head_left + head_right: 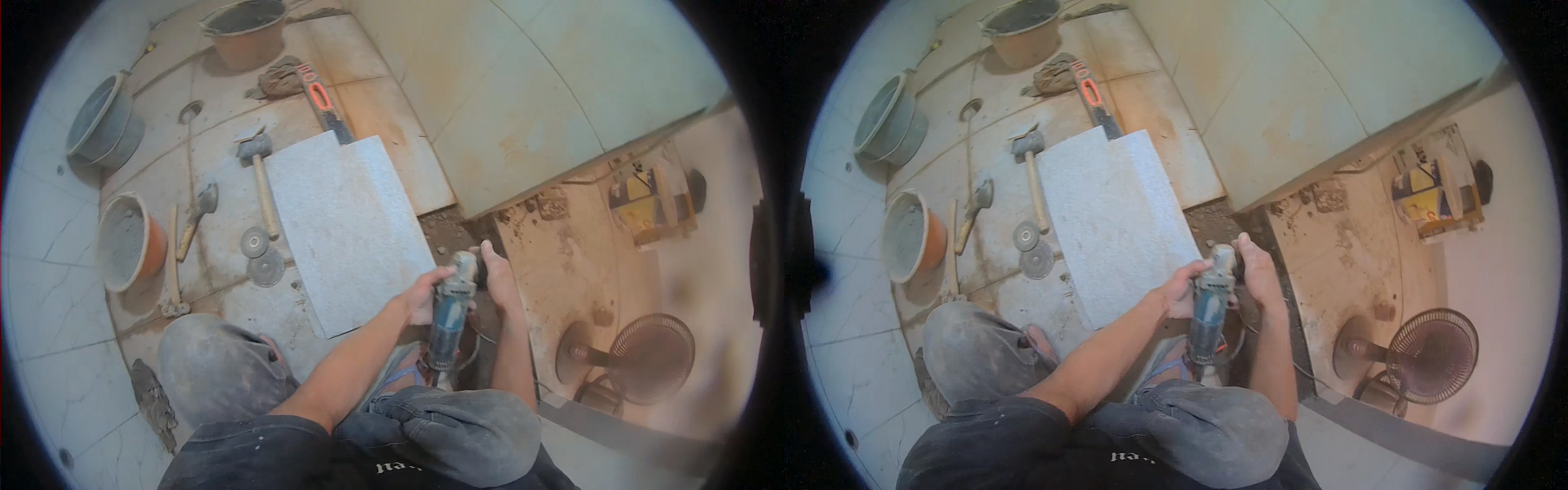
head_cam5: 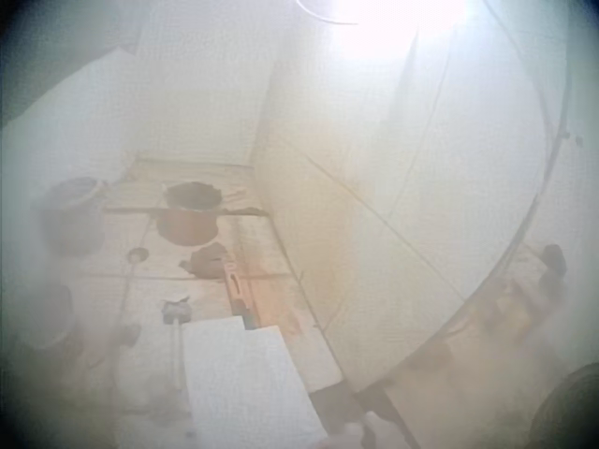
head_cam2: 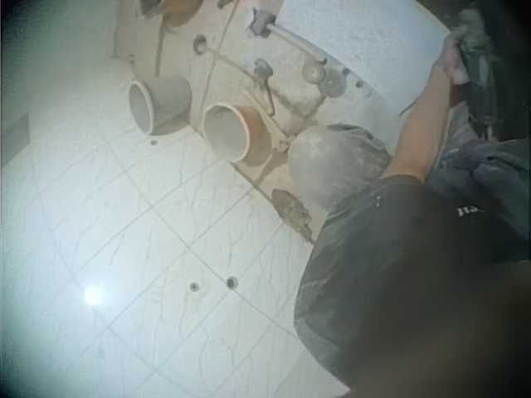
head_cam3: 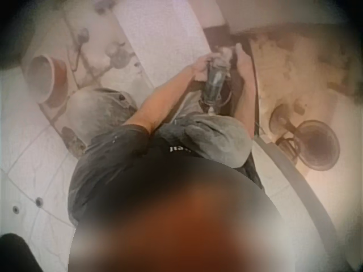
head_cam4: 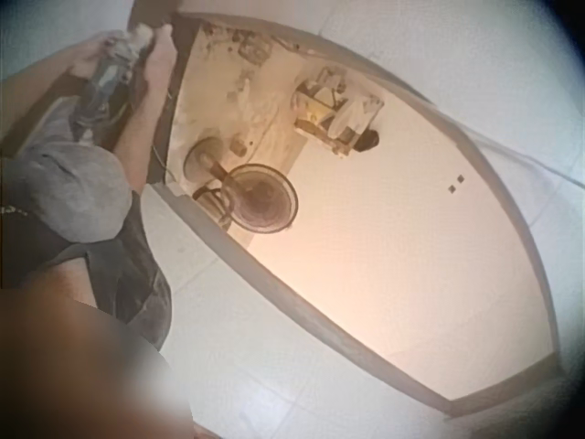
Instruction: Using an angle grinder to cut and shape ceramic tiles.
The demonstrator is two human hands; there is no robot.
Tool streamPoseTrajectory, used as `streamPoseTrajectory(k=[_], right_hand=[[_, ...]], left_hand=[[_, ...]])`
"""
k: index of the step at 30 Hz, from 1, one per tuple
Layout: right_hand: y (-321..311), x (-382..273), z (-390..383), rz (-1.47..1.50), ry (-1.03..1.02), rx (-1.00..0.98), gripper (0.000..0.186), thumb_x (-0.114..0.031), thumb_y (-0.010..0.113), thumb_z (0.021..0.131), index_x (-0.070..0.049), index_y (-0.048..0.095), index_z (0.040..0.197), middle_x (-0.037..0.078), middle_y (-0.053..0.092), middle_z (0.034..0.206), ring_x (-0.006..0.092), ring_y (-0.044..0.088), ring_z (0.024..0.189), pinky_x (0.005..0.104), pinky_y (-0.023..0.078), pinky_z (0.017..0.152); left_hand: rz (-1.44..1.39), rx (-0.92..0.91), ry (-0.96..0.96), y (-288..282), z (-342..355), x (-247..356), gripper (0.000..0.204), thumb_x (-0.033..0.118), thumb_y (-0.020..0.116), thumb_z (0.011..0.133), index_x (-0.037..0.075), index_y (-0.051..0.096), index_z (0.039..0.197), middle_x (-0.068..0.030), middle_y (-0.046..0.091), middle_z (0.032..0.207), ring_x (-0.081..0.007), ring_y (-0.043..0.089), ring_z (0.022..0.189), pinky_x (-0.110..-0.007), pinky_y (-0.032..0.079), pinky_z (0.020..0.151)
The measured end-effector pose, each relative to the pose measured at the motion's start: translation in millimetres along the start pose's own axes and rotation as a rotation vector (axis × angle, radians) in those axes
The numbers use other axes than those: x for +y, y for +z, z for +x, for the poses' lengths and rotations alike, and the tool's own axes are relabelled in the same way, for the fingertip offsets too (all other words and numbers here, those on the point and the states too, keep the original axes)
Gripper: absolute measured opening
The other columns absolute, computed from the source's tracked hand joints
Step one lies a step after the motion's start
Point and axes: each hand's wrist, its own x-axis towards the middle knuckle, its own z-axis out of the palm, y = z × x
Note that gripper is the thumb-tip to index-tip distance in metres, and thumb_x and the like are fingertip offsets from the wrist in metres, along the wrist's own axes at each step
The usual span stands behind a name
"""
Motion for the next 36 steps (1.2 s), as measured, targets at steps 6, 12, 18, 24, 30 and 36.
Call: streamPoseTrajectory(k=[6,12,18,24,30,36], right_hand=[[18,-16,-35,-0.094,-0.179,-0.043,0.051,-0.035,0.070,0.101,-0.005,0.061,0.141,0.006,0.072,0.105,0.0136,0.063,0.098,0.0325,0.052,0.090],[7,-9,-36,0.214,-0.109,-0.052,0.068,-0.048,0.055,0.106,-0.004,0.047,0.156,0.012,0.063,0.139,0.0195,0.063,0.119,0.0347,0.050,0.102],[0,-23,-24,-0.039,0.096,-0.090,0.060,-0.043,0.055,0.108,0.001,0.055,0.149,0.013,0.064,0.140,0.0212,0.061,0.126,0.0376,0.045,0.110],[6,-6,-45,0.153,-0.359,-0.136,0.064,-0.042,0.063,0.104,0.001,0.055,0.150,0.015,0.063,0.140,0.0224,0.057,0.132,0.0375,0.040,0.115],[20,13,-12,0.740,0.115,-0.042,0.059,-0.046,0.058,0.104,0.004,0.059,0.136,0.014,0.071,0.117,0.0231,0.069,0.107,0.0370,0.054,0.095],[51,16,-25,0.419,-0.116,0.306,0.036,-0.030,0.057,0.103,0.002,0.072,0.110,0.010,0.071,0.096,0.0192,0.068,0.083,0.0326,0.053,0.075]], left_hand=[[0.012,0.096,0.006,-8,-3,-2,0.061,0.053,0.058,0.099,0.004,0.065,0.135,-0.0186,0.072,0.121,-0.0378,0.071,0.111,-0.052,0.055,0.104],[0.048,0.129,0.038,-1,0,-11,0.060,0.057,0.059,0.099,0.005,0.067,0.129,-0.0134,0.074,0.108,-0.0297,0.072,0.092,-0.046,0.059,0.089],[0.160,0.165,0.065,-4,-1,-15,0.058,0.059,0.062,0.096,0.006,0.070,0.119,-0.0129,0.074,0.103,-0.0272,0.071,0.087,-0.043,0.058,0.081],[0.109,0.180,0.120,10,-2,-14,0.059,0.060,0.065,0.094,0.006,0.071,0.120,-0.0121,0.074,0.102,-0.0266,0.071,0.087,-0.042,0.058,0.078],[0.239,0.170,0.066,-5,2,-26,0.060,0.059,0.062,0.097,0.007,0.069,0.124,-0.0106,0.074,0.104,-0.0262,0.070,0.088,-0.041,0.057,0.080],[0.075,0.160,0.084,-2,-3,-31,0.057,0.058,0.056,0.101,0.008,0.068,0.126,-0.0113,0.074,0.111,-0.0249,0.071,0.096,-0.042,0.058,0.084]])
